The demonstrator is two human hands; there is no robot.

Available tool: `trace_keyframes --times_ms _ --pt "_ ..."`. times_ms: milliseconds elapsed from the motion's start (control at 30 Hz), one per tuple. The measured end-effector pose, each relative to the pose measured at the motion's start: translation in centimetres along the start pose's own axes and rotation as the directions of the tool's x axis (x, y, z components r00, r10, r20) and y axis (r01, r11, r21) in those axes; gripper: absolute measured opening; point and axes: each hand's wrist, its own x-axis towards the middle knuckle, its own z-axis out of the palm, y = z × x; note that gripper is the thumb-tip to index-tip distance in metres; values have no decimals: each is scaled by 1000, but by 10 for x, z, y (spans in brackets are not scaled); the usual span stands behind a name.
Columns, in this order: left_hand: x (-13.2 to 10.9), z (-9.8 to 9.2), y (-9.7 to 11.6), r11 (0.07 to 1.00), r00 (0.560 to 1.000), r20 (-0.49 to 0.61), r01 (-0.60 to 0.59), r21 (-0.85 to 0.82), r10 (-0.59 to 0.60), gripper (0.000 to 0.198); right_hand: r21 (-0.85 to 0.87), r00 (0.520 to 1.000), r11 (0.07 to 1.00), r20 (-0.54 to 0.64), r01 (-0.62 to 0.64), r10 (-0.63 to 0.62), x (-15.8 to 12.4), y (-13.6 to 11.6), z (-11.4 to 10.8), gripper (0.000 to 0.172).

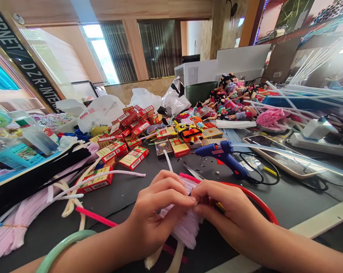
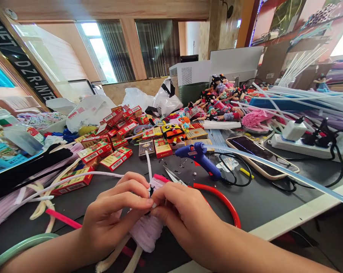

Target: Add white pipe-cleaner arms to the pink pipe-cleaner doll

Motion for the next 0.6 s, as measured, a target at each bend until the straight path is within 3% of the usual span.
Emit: trace_keyframes --times_ms 600 --pt "-1 0 3 999 999 16 47 15 -47 18 27 1000 1000 1 -11 11 1 -2 -2 11"
